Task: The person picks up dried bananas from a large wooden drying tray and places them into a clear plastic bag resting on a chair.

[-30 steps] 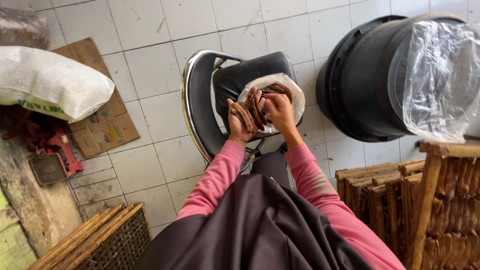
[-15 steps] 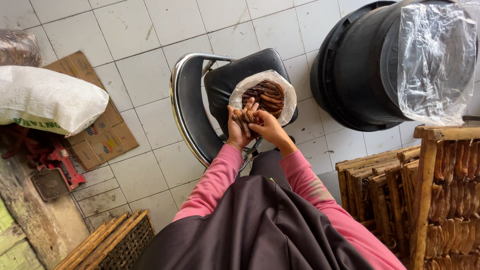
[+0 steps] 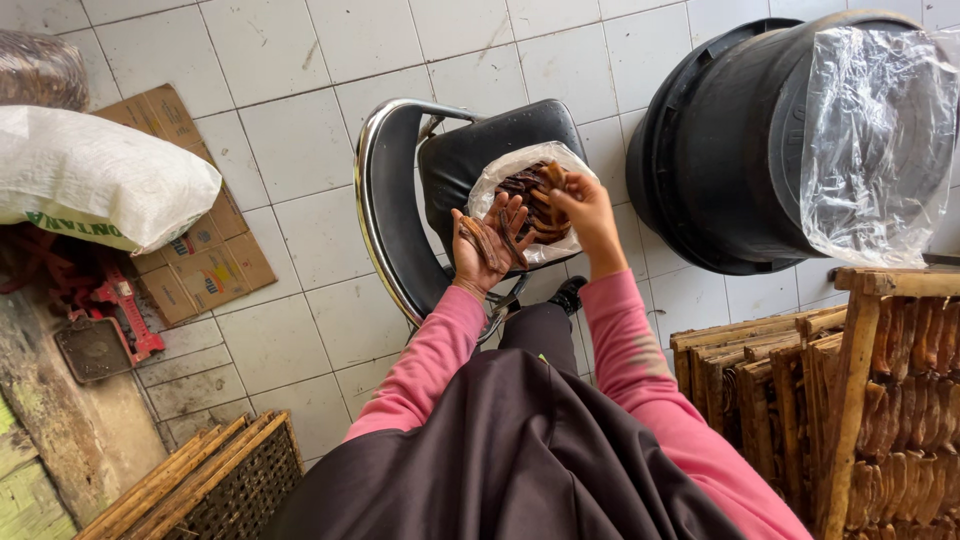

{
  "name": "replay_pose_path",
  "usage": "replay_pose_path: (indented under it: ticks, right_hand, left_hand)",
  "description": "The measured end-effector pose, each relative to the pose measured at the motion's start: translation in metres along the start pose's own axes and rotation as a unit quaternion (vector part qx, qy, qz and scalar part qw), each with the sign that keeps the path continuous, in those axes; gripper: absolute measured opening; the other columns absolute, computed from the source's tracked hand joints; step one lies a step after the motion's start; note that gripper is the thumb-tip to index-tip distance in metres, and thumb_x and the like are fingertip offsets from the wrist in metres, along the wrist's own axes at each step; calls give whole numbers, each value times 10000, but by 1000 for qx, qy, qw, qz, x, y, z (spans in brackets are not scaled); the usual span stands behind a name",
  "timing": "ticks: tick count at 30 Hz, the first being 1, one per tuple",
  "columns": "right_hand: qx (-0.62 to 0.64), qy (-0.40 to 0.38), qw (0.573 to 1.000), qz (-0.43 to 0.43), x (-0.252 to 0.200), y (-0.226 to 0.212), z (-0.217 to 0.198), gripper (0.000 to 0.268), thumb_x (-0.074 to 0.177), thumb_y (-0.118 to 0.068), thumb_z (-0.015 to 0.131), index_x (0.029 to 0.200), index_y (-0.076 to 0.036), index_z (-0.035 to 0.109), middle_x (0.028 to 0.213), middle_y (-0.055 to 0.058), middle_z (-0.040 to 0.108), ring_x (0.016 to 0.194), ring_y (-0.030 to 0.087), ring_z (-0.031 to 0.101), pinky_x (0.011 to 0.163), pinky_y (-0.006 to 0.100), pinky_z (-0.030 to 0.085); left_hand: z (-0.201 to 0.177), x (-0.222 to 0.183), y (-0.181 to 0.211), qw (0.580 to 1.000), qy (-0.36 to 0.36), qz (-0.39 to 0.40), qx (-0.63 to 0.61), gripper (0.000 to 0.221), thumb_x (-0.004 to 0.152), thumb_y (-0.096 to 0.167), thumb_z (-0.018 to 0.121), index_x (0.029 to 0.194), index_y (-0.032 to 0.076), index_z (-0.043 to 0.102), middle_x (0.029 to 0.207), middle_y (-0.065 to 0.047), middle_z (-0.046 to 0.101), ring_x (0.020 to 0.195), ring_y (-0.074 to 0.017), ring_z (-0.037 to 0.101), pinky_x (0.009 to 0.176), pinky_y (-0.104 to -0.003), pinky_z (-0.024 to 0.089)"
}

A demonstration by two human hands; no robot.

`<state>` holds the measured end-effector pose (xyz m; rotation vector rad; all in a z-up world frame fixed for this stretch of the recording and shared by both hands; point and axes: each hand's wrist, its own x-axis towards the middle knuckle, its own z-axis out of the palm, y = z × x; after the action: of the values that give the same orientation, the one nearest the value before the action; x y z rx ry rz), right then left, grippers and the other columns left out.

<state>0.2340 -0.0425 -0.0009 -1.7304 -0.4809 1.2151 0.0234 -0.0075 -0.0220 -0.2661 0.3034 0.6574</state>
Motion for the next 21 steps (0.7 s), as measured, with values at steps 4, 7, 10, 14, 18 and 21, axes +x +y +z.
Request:
replay_pose_path:
  ticks: [4,7,10,14,18,21]
  right_hand:
    - [-326,71,937,-108,35,17,-2,291,823,-51,774,1100,-13,695,962,146,732,851,290,707,739,403,557]
    - [-410,105,896,-133,45,40,11,253,848,-36,728,1093,-15,669,994,211,724,949,398,685,827,464,525]
    - [-457,128,866,-154,57,59,16,204,884,-15,668,1086,-20,643,1016,206,719,979,422,672,849,494,513]
    - [-531,149,813,-189,61,81,14,160,931,-30,629,1090,-45,632,1134,185,685,1054,387,655,884,464,534]
    - [-557,171,774,-249,55,91,13,294,890,-19,618,1180,-63,624,1181,160,632,1152,378,589,942,461,504]
    - [-555,167,769,-270,52,96,14,346,905,-22,619,1250,-53,609,1219,143,613,1181,368,561,977,473,478]
  left_hand:
    - [-8,-1,1,1000,10,13,3,853,993,796,305,1453,116,537,1434,-106,600,1323,-249,576,1106,-599,437]
    - [-9,-1,0,1000,10,9,-2,844,995,796,304,1440,120,543,1441,-101,595,1328,-247,574,1099,-589,445]
    - [-10,-4,1,1000,4,9,9,844,994,797,307,1436,121,550,1447,-93,590,1329,-242,570,1093,-586,444]
    - [-12,-9,5,1000,8,14,13,833,996,791,317,1442,125,545,1453,-86,584,1336,-234,562,1104,-583,440]
    - [-12,-11,8,1000,10,17,15,826,982,788,323,1452,144,538,1470,-76,579,1349,-222,554,1117,-572,439]
    - [-13,-14,9,1000,8,23,19,819,997,787,320,1459,147,536,1471,-79,574,1351,-223,552,1115,-575,432]
